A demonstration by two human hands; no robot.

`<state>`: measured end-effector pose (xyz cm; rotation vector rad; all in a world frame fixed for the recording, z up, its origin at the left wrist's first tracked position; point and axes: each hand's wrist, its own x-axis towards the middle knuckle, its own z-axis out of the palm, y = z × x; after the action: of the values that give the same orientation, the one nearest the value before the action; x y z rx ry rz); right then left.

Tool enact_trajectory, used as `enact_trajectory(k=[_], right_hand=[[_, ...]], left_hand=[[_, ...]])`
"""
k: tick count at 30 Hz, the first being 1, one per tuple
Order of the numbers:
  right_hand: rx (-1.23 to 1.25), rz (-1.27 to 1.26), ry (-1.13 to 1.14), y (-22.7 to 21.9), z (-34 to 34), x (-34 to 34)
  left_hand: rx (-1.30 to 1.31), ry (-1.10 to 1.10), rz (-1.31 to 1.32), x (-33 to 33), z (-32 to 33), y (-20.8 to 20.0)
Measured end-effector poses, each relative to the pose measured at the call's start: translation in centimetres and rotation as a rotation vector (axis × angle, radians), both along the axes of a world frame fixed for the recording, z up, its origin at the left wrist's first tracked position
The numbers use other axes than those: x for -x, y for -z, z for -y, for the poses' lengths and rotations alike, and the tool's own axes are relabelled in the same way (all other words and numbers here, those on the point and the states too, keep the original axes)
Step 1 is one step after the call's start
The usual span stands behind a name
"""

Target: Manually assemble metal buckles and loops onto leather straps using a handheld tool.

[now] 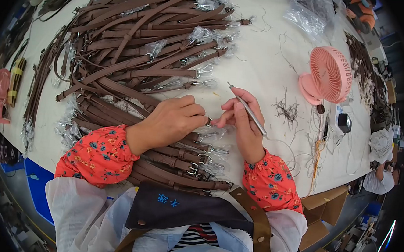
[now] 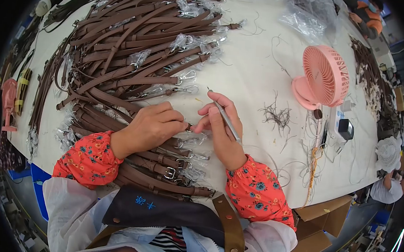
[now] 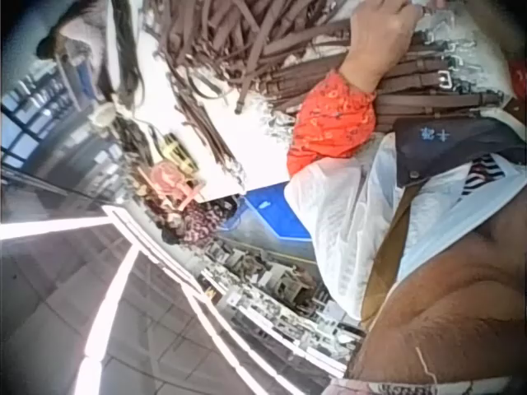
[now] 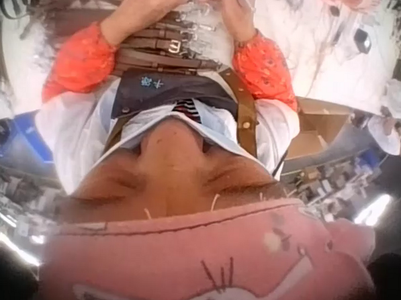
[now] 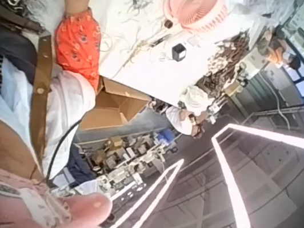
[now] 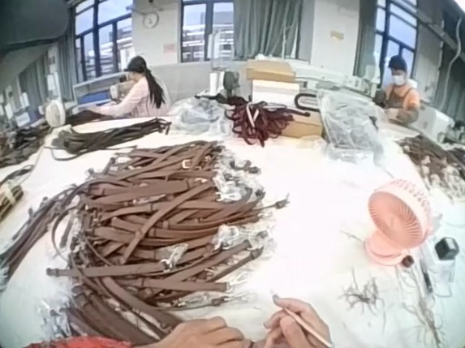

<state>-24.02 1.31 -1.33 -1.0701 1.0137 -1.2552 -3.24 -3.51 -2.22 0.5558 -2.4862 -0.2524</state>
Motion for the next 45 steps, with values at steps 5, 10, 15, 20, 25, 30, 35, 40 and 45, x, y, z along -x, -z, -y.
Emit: enact_trajectory(k=[5,10,15,20,25,30,35,40,45], right_hand=[[-0.014,0.075,-0.018,0.1,0.0,0.1],[-0.046,0.091,-0.056,0.3,0.0,0.7],[-0.077,-0.109,-0.135,0.0,-0.3,0.7],[-0.067,-0.223,-0.139,-0.2,-0.5,0.5],[-0.122,-0.218,-0.161,-0.4,-0.5,0.5],[-0.125,-0.267,-0.192,-0.6,-0.5,0.5],[-0.109,-0.278,-0.198,-0.7,-0.4,0.4],[-0.116,-0.283,-0.200,-0.8,-0.4,0.5],[-0.115,-0.288,-0.201,-0.7,-0.5,0.5]], left_hand=[[-0.147,-0.001,-0.033,-0.2,0.0,0.1],[-0.662,-0.059,-0.099,-0.8,0.4,-0.8],[-0.875,-0.106,-0.161,-1.1,0.8,-0.5],[-0.896,-0.110,-0.160,-1.1,0.9,-0.4],[-0.911,-0.112,-0.091,-1.2,0.8,-1.0],[-0.925,-0.097,-0.110,-1.1,0.8,-1.0],[-0.930,-0.093,-0.104,-1.1,0.8,-1.1],[-0.918,-0.074,-0.106,-1.1,0.9,-1.2],[-0.907,-0.070,-0.155,-1.3,0.8,-0.5]])
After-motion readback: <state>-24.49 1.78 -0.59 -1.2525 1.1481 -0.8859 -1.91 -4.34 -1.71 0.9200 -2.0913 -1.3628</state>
